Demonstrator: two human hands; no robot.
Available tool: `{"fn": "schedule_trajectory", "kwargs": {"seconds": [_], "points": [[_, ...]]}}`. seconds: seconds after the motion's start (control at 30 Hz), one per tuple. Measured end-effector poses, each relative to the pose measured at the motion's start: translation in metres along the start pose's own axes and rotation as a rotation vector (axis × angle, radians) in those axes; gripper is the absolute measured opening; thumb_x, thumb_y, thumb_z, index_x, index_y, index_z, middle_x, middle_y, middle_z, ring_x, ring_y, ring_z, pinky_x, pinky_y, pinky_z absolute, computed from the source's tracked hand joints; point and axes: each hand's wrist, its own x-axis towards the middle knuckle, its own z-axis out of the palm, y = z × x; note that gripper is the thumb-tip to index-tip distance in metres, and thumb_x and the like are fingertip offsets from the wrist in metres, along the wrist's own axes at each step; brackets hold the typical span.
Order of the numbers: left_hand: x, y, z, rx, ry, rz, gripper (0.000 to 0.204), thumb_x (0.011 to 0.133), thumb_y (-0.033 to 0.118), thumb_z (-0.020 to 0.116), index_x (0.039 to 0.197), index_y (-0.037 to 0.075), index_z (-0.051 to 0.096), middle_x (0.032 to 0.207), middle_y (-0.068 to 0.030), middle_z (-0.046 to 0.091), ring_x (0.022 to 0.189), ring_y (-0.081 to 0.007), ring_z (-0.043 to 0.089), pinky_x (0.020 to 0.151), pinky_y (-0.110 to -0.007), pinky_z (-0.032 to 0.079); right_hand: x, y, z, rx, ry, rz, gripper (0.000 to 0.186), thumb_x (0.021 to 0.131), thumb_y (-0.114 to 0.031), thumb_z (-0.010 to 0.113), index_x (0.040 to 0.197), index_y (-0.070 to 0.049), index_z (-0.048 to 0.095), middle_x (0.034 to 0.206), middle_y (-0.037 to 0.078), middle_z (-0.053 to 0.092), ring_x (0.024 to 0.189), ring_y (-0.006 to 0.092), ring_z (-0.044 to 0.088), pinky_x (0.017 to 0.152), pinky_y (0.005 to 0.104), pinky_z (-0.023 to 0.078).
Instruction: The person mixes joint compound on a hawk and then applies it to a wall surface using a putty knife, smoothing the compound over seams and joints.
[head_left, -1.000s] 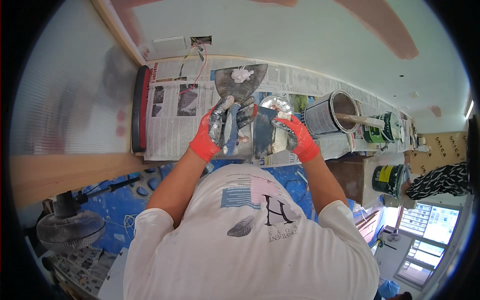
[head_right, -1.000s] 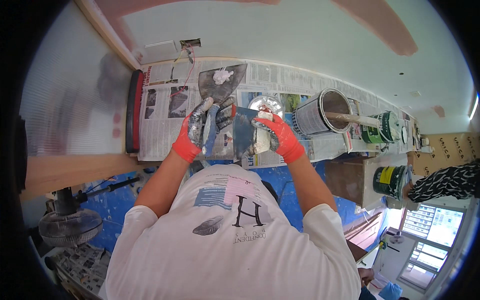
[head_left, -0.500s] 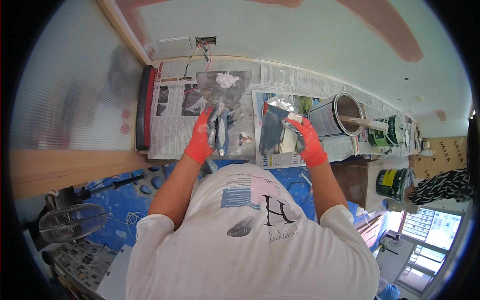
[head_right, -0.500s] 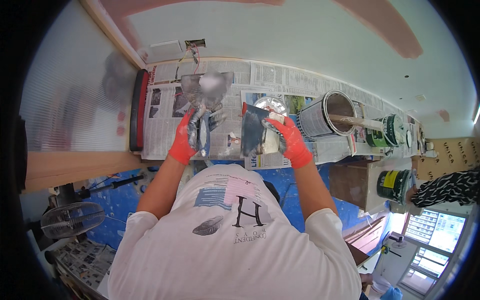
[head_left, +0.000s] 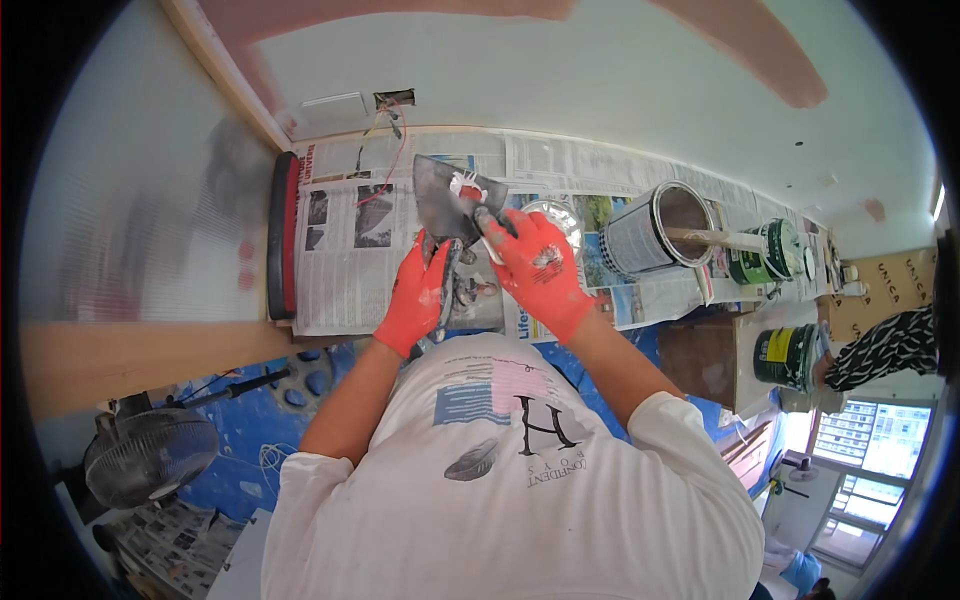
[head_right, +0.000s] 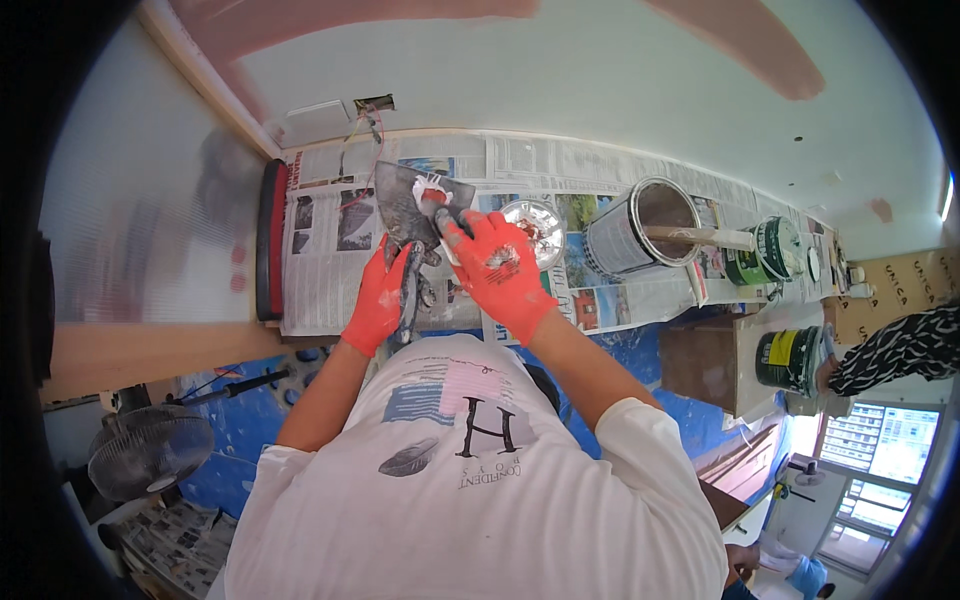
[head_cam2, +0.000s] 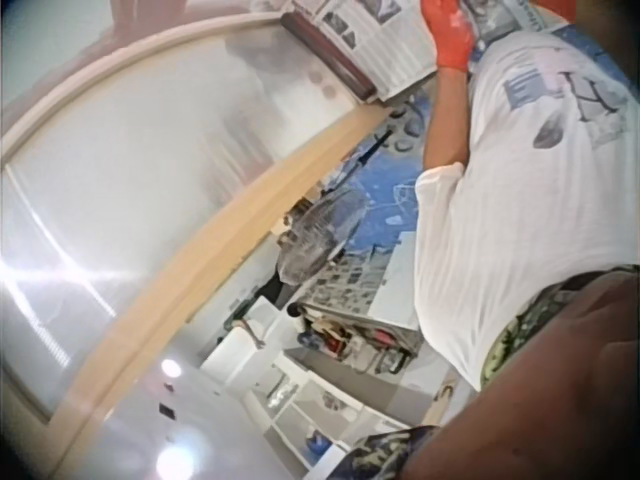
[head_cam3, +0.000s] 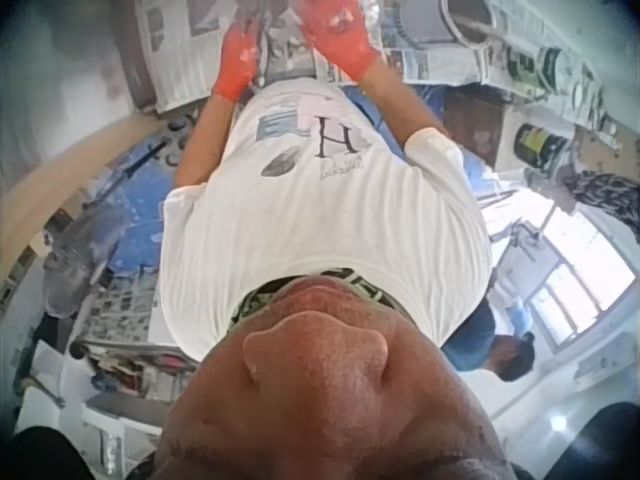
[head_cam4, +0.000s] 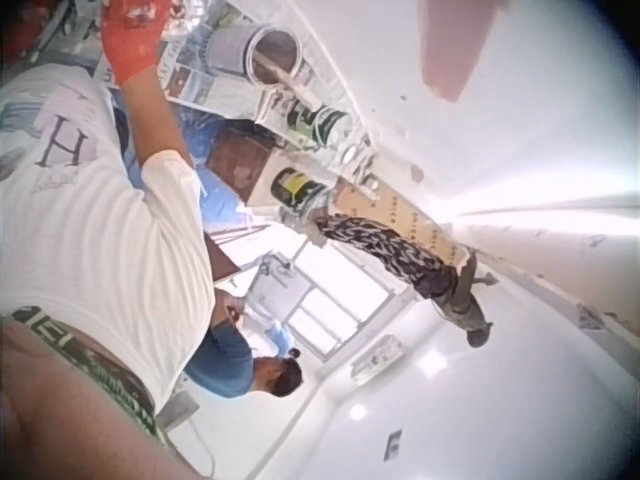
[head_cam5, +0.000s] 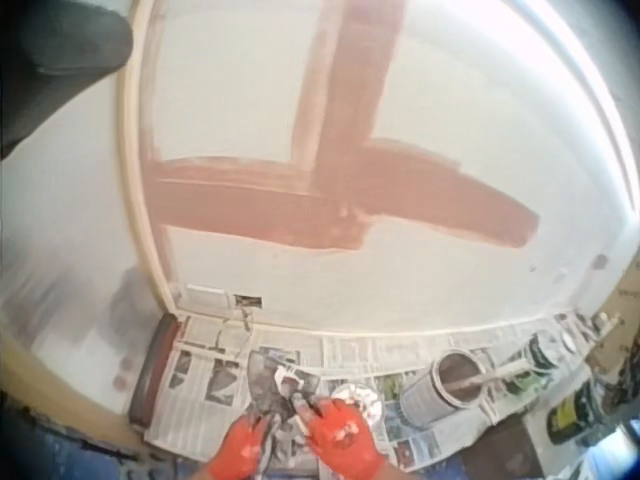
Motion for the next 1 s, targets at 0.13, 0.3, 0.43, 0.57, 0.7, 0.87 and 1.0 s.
{"fn": "schedule_trajectory", "kwargs": {"seconds": [0.13,0.3,0.43,0.57,0.7,0.87,1.0], "points": [[0.003,0.024,0.0,-0.346,0.092,-0.31,0.042,0.098,0.004,0.045,0.139,-0.005,0.046,0.139,-0.0312,0.046,0.128,-0.038,0.05,0.109,-0.04,0.037,0.003,-0.003,0.001,0.189,0.047,0.195,0.039,0.084,-0.015,0.067,0.123,-0.01,0.062,0.115,0.017,0.06,0.097,0.0354,0.062,0.079,0.0424,0.053],[-0.001,0.016,-0.002,-0.295,0.095,-0.259,0.037,0.103,0.016,0.048,0.134,-0.003,0.048,0.121,-0.0112,0.062,0.111,-0.0153,0.057,0.098,-0.029,0.043,0.002,-0.006,0.005,0.3,-0.008,0.188,0.032,0.088,-0.016,0.066,0.119,-0.009,0.065,0.115,0.017,0.061,0.094,0.0365,0.064,0.078,0.0426,0.054],[0.0,0.037,-0.007,-0.321,0.037,-0.186,0.049,0.101,0.016,0.051,0.139,-0.013,0.037,0.134,-0.0227,0.056,0.121,-0.0255,0.055,0.105,-0.034,0.04,0.007,-0.009,0.01,0.265,0.13,0.19,0.032,0.087,-0.014,0.068,0.118,-0.008,0.065,0.112,0.017,0.061,0.094,0.0362,0.064,0.079,0.0425,0.054],[0.0,0.039,-0.013,-0.375,0.053,-0.319,0.046,0.102,0.015,0.049,0.139,-0.011,0.039,0.13,-0.0215,0.058,0.119,-0.0242,0.056,0.103,-0.033,0.041,0.007,-0.011,0.012,0.36,0.113,0.259,0.032,0.086,-0.01,0.069,0.117,-0.006,0.066,0.111,0.019,0.062,0.091,0.036,0.065,0.077,0.0406,0.054],[-0.009,0.008,-0.016,-0.126,0.04,-0.11,0.044,0.102,0.015,0.05,0.138,-0.008,0.042,0.127,-0.0203,0.06,0.116,-0.0237,0.058,0.101,-0.033,0.042,0.004,-0.021,0.022,0.337,0.109,0.039,0.03,0.087,-0.008,0.069,0.116,-0.004,0.066,0.11,0.019,0.062,0.088,0.0351,0.066,0.075,0.039,0.054],[-0.004,0.032,-0.026,-0.363,0.085,-0.213,0.04,0.102,0.016,0.05,0.136,-0.005,0.046,0.121,-0.0203,0.063,0.11,-0.0247,0.06,0.098,-0.033,0.044,0.014,-0.022,0.036,0.439,0.14,0.225,0.028,0.086,-0.008,0.071,0.114,-0.006,0.067,0.111,0.02,0.06,0.093,0.0369,0.064,0.076,0.04,0.054],[-0.008,0.037,-0.046,-0.253,0.082,-0.237,0.04,0.102,0.016,0.05,0.136,-0.005,0.046,0.119,-0.0207,0.064,0.107,-0.025,0.061,0.096,-0.033,0.045,0.022,-0.023,0.046,0.398,0.049,0.137,0.032,0.087,-0.008,0.069,0.119,-0.008,0.065,0.11,0.017,0.059,0.094,0.0368,0.061,0.079,0.0399,0.052]]}}
